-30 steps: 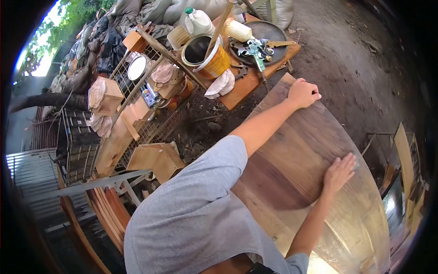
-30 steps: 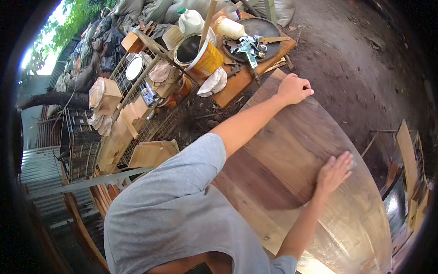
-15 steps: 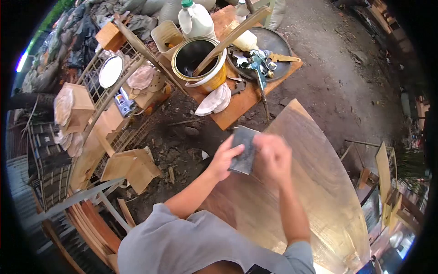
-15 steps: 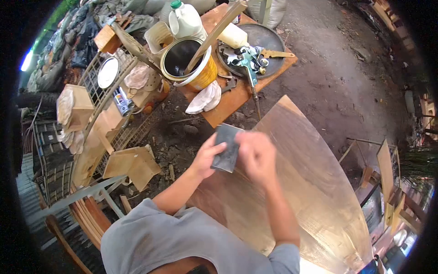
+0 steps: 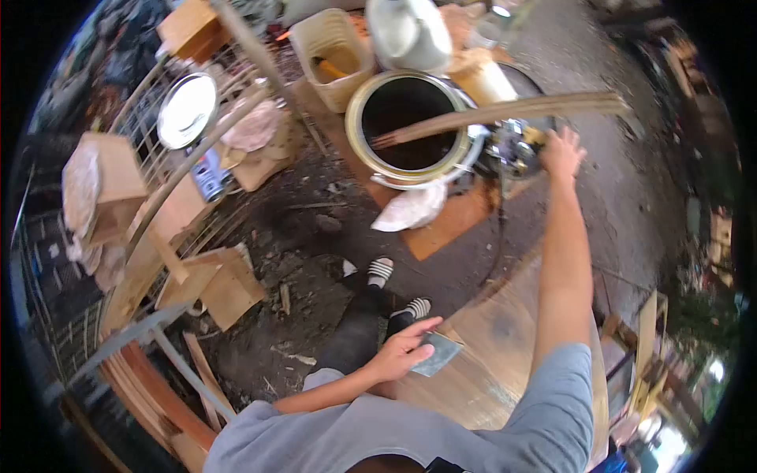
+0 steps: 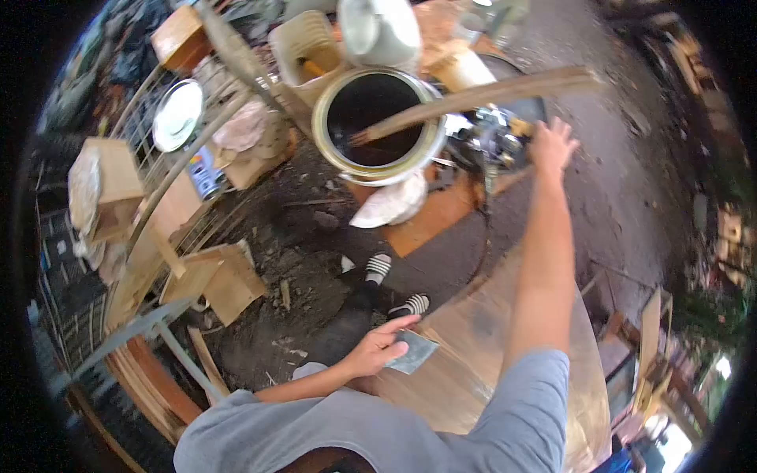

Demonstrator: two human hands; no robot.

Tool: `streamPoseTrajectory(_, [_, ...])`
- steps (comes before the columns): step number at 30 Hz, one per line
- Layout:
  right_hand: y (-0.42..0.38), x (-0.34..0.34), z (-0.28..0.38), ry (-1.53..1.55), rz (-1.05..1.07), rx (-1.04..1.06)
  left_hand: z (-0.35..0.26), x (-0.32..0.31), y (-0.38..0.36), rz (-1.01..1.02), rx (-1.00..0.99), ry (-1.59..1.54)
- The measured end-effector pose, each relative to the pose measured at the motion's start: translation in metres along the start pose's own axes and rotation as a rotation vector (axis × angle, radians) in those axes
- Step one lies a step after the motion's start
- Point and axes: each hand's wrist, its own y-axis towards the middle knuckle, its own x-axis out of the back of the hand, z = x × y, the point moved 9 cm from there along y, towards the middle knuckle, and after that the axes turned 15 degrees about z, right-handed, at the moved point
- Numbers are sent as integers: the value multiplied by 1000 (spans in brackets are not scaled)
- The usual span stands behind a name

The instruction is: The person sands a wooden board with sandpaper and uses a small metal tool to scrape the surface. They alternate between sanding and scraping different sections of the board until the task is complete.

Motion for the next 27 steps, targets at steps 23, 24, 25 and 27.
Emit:
streamPoseTrajectory(23, [-357,-145,-246,1638,-354,-550,10,-23,11,-7,76,60])
streamPoseTrajectory(24, [-386,-147,-258,1501,-358,-648,13,-24,12,-3,86,42])
streamPoseTrajectory(25, [-411,-148,-265,1366,-352,-735,16,-24,10,-9,97,25])
streamPoseTrajectory(27, [-437,-150,-272,1126,-345,-797,24,-23,8,2,135,-1])
